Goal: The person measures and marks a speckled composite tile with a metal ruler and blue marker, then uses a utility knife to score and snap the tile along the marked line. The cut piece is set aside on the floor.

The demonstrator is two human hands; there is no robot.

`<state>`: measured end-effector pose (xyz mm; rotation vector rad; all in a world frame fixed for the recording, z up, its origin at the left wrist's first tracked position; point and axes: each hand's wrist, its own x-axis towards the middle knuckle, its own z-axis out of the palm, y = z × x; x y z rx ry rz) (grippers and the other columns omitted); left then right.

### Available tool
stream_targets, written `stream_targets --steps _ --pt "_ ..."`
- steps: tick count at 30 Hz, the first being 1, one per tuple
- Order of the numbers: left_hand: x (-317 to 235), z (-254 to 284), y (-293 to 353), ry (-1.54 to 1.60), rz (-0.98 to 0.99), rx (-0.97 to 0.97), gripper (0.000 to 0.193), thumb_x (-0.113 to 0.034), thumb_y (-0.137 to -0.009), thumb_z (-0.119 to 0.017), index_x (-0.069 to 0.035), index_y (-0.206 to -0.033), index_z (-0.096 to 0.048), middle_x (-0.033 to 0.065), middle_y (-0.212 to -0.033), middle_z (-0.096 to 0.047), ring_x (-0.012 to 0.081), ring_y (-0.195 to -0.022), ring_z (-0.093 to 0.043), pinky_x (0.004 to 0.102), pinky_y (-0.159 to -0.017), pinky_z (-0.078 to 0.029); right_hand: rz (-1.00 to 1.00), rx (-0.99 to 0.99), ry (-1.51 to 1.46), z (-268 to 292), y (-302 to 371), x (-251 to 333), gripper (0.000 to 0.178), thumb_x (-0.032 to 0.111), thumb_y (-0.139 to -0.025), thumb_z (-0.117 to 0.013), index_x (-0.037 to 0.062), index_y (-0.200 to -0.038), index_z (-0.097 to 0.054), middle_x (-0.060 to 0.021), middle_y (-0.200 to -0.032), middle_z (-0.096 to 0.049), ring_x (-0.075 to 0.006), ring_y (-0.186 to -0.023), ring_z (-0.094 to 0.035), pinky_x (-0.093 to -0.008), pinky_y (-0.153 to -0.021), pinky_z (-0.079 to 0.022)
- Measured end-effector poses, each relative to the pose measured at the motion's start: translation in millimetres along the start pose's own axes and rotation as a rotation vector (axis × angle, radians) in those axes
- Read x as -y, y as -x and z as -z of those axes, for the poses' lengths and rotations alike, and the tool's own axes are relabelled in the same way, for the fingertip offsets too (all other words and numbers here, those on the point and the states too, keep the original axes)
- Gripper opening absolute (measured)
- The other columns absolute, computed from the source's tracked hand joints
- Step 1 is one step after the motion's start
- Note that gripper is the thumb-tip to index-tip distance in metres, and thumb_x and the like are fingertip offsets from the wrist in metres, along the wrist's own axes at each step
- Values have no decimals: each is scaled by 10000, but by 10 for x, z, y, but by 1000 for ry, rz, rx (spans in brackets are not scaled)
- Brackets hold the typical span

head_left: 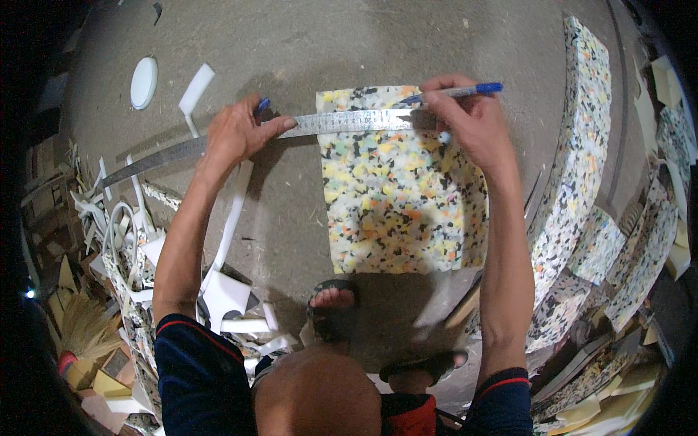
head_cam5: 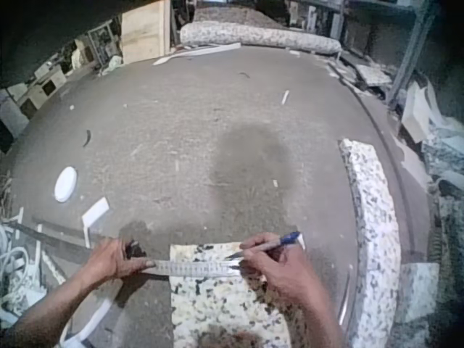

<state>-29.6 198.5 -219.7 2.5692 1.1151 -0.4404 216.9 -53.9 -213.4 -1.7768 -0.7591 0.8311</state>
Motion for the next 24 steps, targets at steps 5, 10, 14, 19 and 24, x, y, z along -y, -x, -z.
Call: stream_targets --steps 5,10,14,19,24 --pt "5 -3 -6 4 34 40 663 -662 -777 -776 -18 -922 -723 110 -686 -679 231 -607 -662 401 -564 -532 -1 79 -83 -140 -214 -141 227 260 -865 -740 47 -947 -742 11 -733 -663 -91 -647 -563 -284 -580 -443" --pt "40 -33 15 19 4 4 666 -664 -779 -775 -13 -909 -715 109 -665 -667 232 -593 -651 402 -546 -516 -85 97 -58 -119 -260 -206 193 226 -857 -748 47 -926 -732 18 -701 -653 -78 -625 -556 -272 -555 -429" --pt "34 -12 -20 14 34 57 662 -660 -779 -776 -17 -925 -715 118 -677 -673 253 -636 -675 415 -574 -526 -113 80 -112 -74 -255 -193 187 223 -862 -754 44 -911 -733 22 -683 -648 -70 -610 -550 -259 -545 -423" --pt "1 -26 -3 -35 22 0 622 -647 -777 -784 -44 -911 -706 106 -697 -674 236 -649 -654 407 -595 -510 -40 102 -75 34 -287 -180 185 215 -859 -766 39 -912 -741 16 -686 -656 -67 -610 -552 -249 -545 -422" --pt "-17 34 -15 21 50 52 592 -626 -792 -778 -47 -879 -693 92 -681 -656 216 -626 -621 403 -584 -490 -87 109 -183 -4 -267 -258 175 204 -854 -762 34 -895 -742 8 -693 -661 -75 -613 -559 -256 -552 -428"
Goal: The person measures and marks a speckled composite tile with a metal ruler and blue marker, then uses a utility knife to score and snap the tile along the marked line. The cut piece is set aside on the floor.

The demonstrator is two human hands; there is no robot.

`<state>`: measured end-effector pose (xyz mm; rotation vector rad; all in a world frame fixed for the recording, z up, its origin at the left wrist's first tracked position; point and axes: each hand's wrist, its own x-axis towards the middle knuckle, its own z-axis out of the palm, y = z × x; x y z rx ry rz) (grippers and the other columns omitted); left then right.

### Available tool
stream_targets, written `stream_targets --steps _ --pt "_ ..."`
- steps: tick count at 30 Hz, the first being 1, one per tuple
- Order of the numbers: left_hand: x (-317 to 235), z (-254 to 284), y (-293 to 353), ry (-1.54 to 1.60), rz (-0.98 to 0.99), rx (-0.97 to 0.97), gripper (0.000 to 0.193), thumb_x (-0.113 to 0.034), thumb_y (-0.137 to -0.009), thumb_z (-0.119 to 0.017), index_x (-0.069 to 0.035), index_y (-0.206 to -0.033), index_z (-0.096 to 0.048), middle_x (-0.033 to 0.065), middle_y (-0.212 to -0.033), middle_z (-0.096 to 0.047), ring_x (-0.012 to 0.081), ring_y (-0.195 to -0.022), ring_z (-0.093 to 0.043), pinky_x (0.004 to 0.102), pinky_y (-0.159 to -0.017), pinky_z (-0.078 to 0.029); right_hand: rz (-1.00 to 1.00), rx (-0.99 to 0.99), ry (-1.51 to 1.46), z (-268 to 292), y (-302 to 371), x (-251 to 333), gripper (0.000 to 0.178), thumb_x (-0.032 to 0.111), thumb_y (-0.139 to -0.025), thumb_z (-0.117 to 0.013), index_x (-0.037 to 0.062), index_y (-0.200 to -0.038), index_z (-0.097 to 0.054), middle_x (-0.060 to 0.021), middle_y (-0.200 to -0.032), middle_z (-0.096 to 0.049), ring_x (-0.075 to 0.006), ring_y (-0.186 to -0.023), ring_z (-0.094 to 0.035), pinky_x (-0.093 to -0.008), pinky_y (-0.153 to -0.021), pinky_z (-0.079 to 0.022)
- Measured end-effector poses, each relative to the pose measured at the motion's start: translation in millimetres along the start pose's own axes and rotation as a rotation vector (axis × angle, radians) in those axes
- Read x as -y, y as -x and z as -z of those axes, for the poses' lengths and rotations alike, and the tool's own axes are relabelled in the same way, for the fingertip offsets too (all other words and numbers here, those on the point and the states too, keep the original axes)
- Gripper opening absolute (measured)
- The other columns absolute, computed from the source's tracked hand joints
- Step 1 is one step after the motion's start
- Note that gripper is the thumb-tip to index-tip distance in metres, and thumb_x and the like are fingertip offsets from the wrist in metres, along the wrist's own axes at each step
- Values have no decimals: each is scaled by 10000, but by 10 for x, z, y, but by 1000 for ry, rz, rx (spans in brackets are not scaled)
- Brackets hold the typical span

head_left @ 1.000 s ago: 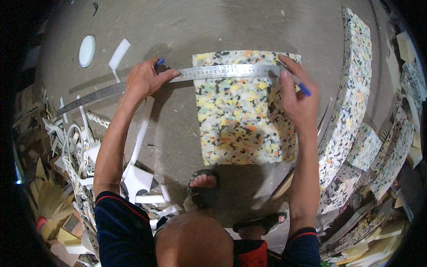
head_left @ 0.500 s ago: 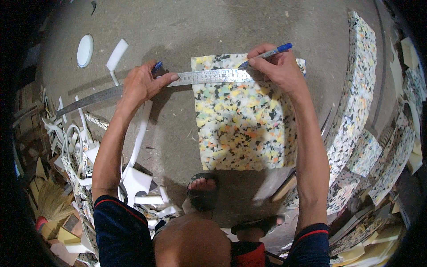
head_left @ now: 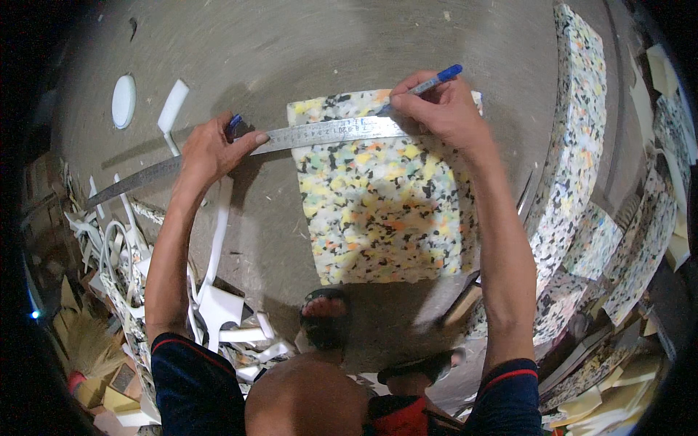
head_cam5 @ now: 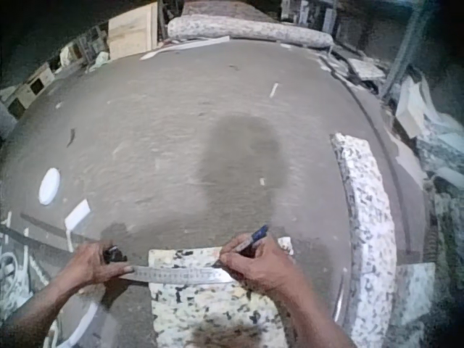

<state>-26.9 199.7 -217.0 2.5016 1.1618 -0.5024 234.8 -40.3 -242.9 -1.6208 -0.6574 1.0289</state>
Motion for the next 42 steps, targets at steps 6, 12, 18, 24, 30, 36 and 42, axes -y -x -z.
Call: stream_targets --steps 6,12,18,24,30,36,42 --pt "5 11 -32 -7 9 30 577 -609 -802 -775 -41 -861 -691 93 -670 -650 209 -619 -617 394 -576 -488 8 -19 124 5 5 16 213 240 -833 -748 36 -894 -749 -6 -699 -671 -85 -616 -571 -275 -558 -441" --pt "23 3 -52 -11 6 35 602 -610 -803 -773 -19 -893 -707 131 -709 -678 234 -638 -651 402 -583 -510 13 -16 117 -4 -15 -42 242 265 -822 -748 35 -897 -751 -12 -701 -674 -97 -593 -559 -283 -552 -442" --pt "18 20 -5 33 -26 5 607 -604 -802 -779 -10 -915 -716 141 -730 -684 239 -647 -662 398 -593 -520 19 -30 121 -47 26 10 259 271 -820 -741 29 -910 -752 -14 -691 -667 -98 -605 -563 -291 -566 -450" --pt "45 7 -22 24 -47 9 561 -574 -813 -786 -22 -879 -709 114 -674 -654 218 -615 -635 389 -567 -510 8 -19 212 -32 -1 20 257 273 -823 -734 36 -919 -761 -19 -689 -667 -105 -605 -570 -296 -567 -449" --pt "27 -16 -15 17 -7 2 550 -566 -820 -784 -24 -875 -713 100 -656 -655 216 -591 -630 382 -550 -506 1 -61 163 -60 -6 -37 275 299 -834 -739 46 -938 -774 -17 -663 -662 -112 -588 -571 -298 -553 -445" --pt "-3 5 -10 3 -14 3 568 -569 -815 -783 -12 -899 -718 125 -696 -677 229 -612 -646 399 -563 -513 -43 -81 147 -70 9 -17 267 294 -860 -726 51 -963 -770 -8 -635 -651 -99 -554 -562 -287 -519 -429" --pt "49 1 -27 -9 -24 15 605 -603 -813 -767 -6 -901 -718 130 -699 -674 234 -623 -645 408 -571 -514 -15 -20 126 -58 -20 -66 253 270 -861 -733 42 -964 -766 -14 -638 -661 -90 -551 -564 -276 -507 -429"
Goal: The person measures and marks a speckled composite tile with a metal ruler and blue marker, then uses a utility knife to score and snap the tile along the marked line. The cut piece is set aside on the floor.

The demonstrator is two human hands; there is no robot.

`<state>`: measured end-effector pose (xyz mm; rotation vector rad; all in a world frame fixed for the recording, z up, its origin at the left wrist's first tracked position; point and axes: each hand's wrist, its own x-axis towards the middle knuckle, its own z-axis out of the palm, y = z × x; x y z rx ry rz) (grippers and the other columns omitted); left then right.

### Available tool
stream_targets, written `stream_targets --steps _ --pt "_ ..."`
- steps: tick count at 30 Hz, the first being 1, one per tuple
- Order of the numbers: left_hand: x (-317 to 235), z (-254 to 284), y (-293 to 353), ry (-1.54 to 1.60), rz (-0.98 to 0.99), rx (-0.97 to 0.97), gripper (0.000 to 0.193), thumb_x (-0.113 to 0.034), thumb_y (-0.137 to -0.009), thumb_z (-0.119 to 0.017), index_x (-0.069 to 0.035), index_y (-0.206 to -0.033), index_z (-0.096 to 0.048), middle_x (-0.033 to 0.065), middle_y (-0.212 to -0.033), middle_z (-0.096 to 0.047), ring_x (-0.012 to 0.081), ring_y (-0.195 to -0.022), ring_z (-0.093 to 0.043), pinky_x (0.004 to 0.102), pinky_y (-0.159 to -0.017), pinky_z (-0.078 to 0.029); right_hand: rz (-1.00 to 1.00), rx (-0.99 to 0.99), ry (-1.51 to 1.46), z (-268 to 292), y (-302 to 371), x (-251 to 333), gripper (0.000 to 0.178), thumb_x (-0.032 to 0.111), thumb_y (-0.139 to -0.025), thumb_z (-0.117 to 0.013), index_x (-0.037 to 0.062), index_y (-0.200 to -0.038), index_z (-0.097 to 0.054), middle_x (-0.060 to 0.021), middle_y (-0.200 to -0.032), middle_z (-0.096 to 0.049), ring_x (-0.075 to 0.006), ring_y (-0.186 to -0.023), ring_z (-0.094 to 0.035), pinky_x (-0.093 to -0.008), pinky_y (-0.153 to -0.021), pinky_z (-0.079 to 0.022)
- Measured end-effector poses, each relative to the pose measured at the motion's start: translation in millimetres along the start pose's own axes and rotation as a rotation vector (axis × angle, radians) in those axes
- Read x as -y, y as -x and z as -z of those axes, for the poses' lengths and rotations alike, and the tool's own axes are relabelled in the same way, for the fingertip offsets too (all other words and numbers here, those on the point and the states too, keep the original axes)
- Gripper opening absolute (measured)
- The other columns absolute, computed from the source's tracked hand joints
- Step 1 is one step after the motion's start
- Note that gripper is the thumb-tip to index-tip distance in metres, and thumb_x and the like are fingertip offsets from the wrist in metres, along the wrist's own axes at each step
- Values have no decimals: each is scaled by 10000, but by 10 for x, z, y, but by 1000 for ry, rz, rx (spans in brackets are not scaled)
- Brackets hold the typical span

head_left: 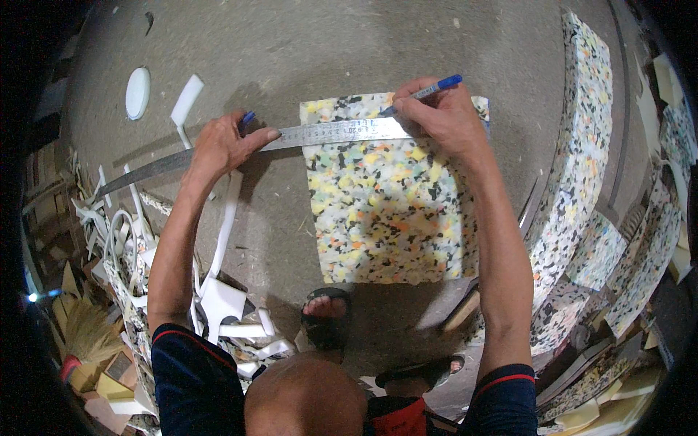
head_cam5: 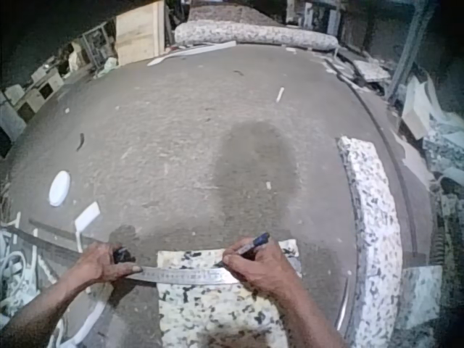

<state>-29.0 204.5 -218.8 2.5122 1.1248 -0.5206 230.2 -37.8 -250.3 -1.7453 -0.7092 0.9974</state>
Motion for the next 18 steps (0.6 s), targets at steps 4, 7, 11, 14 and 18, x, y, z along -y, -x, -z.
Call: stream_targets --steps 4,7,11,14,18 --pt "-25 23 11 3 8 6 622 -616 -811 -765 -4 -906 -717 134 -699 -672 240 -631 -646 411 -586 -520 33 -46 17 -29 0 0 254 269 -856 -736 33 -948 -763 -20 -645 -663 -90 -561 -569 -282 -513 -440" --pt "-5 4 18 0 13 16 654 -637 -805 -762 6 -916 -718 146 -712 -680 250 -650 -660 419 -610 -530 30 -116 28 -83 62 46 256 265 -851 -738 27 -942 -764 -20 -643 -658 -95 -568 -578 -284 -517 -446" --pt "-5 1 25 -12 5 9 700 -667 -797 -752 19 -937 -720 175 -761 -702 275 -697 -688 438 -642 -544 60 -81 49 -48 50 38 251 247 -844 -739 19 -946 -765 -21 -645 -656 -102 -574 -585 -286 -513 -450" --pt "-71 -5 12 -16 -16 -8 697 -659 -799 -753 21 -949 -723 192 -808 -715 285 -741 -702 442 -664 -548 39 -97 14 0 72 33 235 227 -846 -734 12 -936 -759 -20 -636 -648 -95 -572 -579 -282 -498 -442" --pt "-144 47 20 -3 14 16 684 -655 -811 -731 13 -962 -731 196 -854 -726 306 -793 -712 445 -714 -550 52 -139 -88 1 63 60 199 211 -859 -725 17 -896 -743 -1 -629 -627 -83 -541 -546 -275 -464 -410"
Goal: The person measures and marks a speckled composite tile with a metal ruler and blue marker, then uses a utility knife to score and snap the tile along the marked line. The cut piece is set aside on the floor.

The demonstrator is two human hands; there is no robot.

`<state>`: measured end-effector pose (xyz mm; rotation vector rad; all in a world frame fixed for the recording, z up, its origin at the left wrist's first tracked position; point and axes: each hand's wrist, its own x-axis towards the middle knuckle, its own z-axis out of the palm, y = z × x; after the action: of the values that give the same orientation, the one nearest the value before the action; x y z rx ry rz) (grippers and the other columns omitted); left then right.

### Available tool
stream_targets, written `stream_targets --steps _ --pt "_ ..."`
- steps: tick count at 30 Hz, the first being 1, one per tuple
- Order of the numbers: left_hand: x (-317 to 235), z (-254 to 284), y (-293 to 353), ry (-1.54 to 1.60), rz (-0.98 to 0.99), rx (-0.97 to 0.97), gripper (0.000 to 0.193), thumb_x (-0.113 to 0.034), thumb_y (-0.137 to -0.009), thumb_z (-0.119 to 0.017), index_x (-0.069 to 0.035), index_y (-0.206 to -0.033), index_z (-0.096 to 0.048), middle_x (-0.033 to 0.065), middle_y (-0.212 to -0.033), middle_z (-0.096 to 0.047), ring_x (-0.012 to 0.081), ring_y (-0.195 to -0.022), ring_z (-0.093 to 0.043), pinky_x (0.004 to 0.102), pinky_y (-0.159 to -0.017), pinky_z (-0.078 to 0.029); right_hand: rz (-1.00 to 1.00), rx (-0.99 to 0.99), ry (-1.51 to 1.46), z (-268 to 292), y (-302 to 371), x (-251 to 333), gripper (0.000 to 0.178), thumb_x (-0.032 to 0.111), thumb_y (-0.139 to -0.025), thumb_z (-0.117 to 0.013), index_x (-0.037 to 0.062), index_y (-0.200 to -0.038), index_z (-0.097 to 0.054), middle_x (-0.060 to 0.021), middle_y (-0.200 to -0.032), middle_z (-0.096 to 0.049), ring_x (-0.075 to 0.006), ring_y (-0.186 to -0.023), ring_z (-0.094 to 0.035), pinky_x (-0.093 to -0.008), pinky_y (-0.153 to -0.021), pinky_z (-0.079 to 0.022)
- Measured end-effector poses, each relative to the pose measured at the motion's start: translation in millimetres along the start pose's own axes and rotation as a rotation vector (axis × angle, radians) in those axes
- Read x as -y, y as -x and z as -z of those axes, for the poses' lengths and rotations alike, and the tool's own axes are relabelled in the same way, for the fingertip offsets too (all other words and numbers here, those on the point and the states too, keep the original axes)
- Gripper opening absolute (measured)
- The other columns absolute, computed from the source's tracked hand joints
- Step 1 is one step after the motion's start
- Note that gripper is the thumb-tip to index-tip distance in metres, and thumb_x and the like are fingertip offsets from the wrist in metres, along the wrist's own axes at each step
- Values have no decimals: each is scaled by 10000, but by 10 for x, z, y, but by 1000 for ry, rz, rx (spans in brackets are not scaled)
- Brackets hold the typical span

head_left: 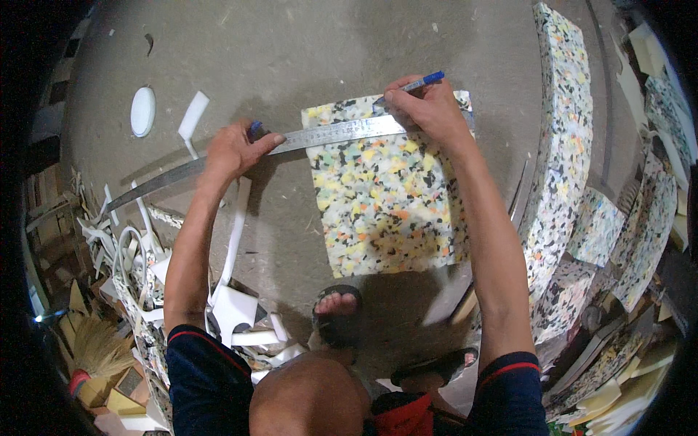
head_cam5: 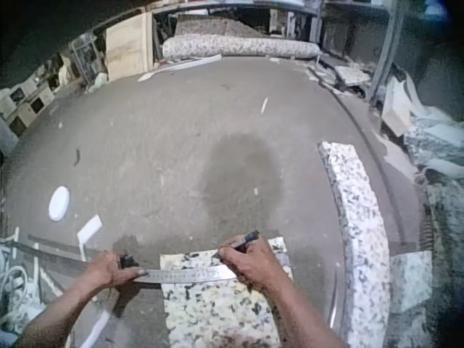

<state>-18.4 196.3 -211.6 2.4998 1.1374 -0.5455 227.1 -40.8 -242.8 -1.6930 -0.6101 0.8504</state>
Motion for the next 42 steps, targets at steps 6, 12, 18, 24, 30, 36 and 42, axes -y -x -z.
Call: stream_targets --steps 6,12,18,24,30,36,42 --pt "260 -68 179 189 -4 104 691 -690 -821 -681 -20 -984 -734 169 -875 -724 341 -839 -703 477 -759 -548 -87 -254 -306 25 219 155 255 197 -967 -629 29 -1152 -684 24 -751 -570 -92 -677 -555 -263 -608 -458" --pt "-149 -103 909 149 -240 -195 760 -764 -737 -695 -41 -974 -693 226 -863 -716 415 -852 -713 529 -723 -555 7 -551 -170 1230 1236 -733 478 341 -1013 -610 81 -1411 -561 -77 -1239 -645 -167 -1026 -612 -319 -909 -474" --pt "-180 -420 1848 257 -292 -367 724 -659 -673 -798 7 -922 -665 183 -657 -671 372 -674 -707 474 -590 -537 383 -639 107 1317 2118 -1133 321 205 -931 -758 -50 -1119 -703 -194 -924 -739 -221 -750 -695 -333 -641 -583" --pt "-320 -574 2188 254 -220 -310 675 -597 -639 -833 -3 -925 -685 177 -710 -690 361 -740 -715 456 -664 -537 512 -657 412 965 2237 -787 310 192 -932 -756 -57 -1108 -702 -187 -895 -733 -219 -737 -687 -337 -634 -579" --pt "-310 -811 2214 316 -206 -317 699 -600 -622 -848 -17 -969 -681 180 -741 -693 381 -788 -713 481 -696 -517 573 -650 545 820 2368 -677 299 180 -932 -754 -64 -1097 -701 -181 -866 -726 -217 -723 -680 -341 -627 -574" --pt "-234 -896 2230 287 -245 -505 695 -636 -629 -813 -10 -901 -687 193 -777 -687 368 -795 -690 457 -691 -486 555 -618 749 794 2549 -670 255 152 -958 -714 -57 -1103 -694 -192 -914 -710 -244 -750 -671 -350 -665 -572" --pt "-289 -940 2197 312 -209 -300 686 -615 -707 -810 -2 -952 -623 203 -738 -673 428 -782 -688 518 -684 -496 328 -612 518 710 2876 -355 358 155 -959 -706 -95 -1208 -647 -253 -1052 -703 -319 -911 -694 -395 -805 -574"
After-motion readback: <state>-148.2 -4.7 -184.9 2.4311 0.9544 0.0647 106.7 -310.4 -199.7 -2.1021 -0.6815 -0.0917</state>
